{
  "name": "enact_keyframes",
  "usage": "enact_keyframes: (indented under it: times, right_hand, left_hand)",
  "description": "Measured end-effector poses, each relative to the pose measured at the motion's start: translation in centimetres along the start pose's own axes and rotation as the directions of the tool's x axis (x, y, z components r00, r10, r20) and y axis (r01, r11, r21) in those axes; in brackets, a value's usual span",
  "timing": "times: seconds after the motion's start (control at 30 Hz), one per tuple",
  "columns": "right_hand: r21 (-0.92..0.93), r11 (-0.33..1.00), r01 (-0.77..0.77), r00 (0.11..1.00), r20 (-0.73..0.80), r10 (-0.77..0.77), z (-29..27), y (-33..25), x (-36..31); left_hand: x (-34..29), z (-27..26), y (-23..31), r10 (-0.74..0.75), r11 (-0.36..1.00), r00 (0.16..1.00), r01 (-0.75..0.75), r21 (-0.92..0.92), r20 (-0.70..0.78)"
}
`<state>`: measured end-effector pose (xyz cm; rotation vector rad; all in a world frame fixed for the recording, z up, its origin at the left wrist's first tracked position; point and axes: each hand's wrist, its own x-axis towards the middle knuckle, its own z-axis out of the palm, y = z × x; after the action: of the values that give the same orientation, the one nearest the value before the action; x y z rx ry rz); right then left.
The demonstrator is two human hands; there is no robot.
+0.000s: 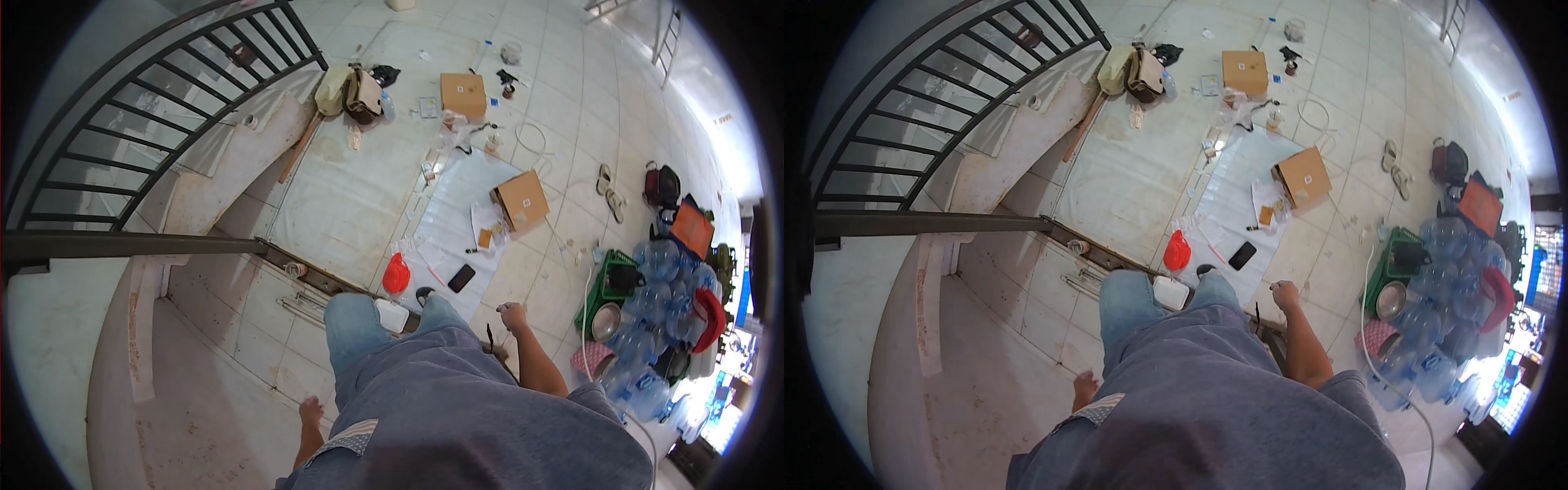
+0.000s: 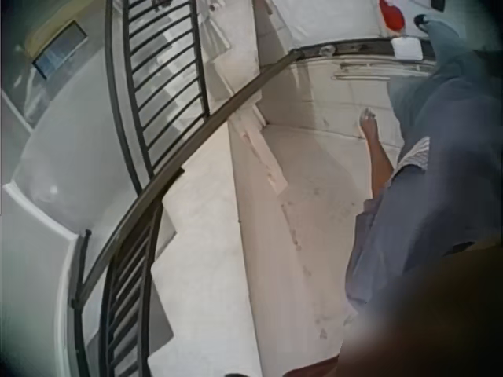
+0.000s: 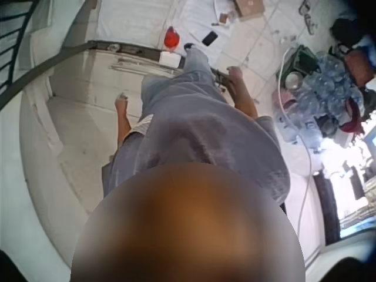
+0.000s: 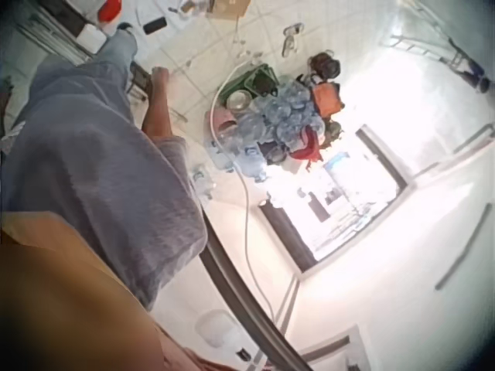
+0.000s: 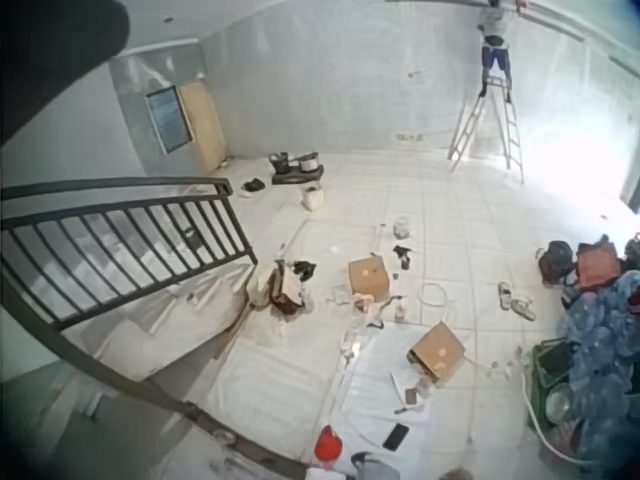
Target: The recorder is repairing or assembling a long fluorescent light fixture on the floor, using pliers to manipulate wires.
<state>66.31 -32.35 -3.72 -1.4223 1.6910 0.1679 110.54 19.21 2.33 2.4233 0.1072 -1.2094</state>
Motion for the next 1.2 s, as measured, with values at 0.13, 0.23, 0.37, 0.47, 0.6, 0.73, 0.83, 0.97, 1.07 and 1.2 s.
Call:
enact_keyframes:
  times: [0.13, 0.23, 0.37, 0.47, 0.6, 0.73, 0.83, 0.97, 1.07, 1.2]
  right_hand:
    - [-0.001, 1.000, -0.031, 0.994, 0.105, 0.031, 0.4, -5.7, 4.2]
    - [0.017, 0.999, -0.040, 0.987, 0.155, 0.037, 0.8, -10.6, 6.8]
    - [0.061, 0.991, 0.122, 0.992, 0.023, -0.123, -0.1, -11.0, 16.4]
    - [0.421, 0.907, -0.001, 0.983, 0.167, -0.076, 1.7, -24.5, 15.4]
    - [0.451, 0.892, 0.026, 0.990, 0.109, -0.084, -0.2, -33.3, 15.6]
    - [0.141, 0.990, -0.006, 0.983, 0.182, -0.020, -0.3, -35.2, 17.4]
    - [-0.047, 0.999, -0.024, 0.978, 0.204, 0.033, -1.6, -34.7, 19.2]
    - [0.267, 0.951, -0.155, 0.985, 0.116, 0.128, -1.1, -38.3, 19.8]
    - [0.322, 0.916, -0.241, 0.970, 0.125, 0.211, -1.9, -40.6, 20.6]
    - [0.328, 0.905, -0.272, 0.962, 0.118, 0.247, -2.3, -41.2, 23.8]
  left_hand:
    - [-0.1, 5.3, -4.7, 0.462, 0.877, 0.879, -0.433, 0.209, -0.118]
    - [0.0, 8.3, -3.5, 0.837, 0.509, 0.541, -0.715, 0.479, -0.082]
    - [4.7, 11.6, 7.4, 0.413, 0.908, 0.905, -0.400, 0.122, -0.103]
    - [5.2, 8.3, 11.8, 0.037, 0.997, 0.997, -0.042, -0.068, -0.065]
    - [16.2, 4.5, 15.8, 0.003, 1.000, 1.000, -0.003, -0.010, 0.020]
    - [29.1, -0.9, 26.4, 0.157, 0.965, 0.976, -0.118, 0.235, -0.153]
    - [28.7, -4.0, 48.4, 0.324, 0.945, 0.939, -0.327, -0.003, -0.117]
    - [30.9, -10.0, 64.5, 0.439, 0.866, 0.885, -0.463, -0.191, -0.155]
    - [32.1, -10.3, 73.4, 0.526, 0.814, 0.833, -0.552, -0.184, -0.171]
    - [33.2, -8.2, 81.2, 0.618, 0.735, 0.769, -0.639, -0.227, -0.163]
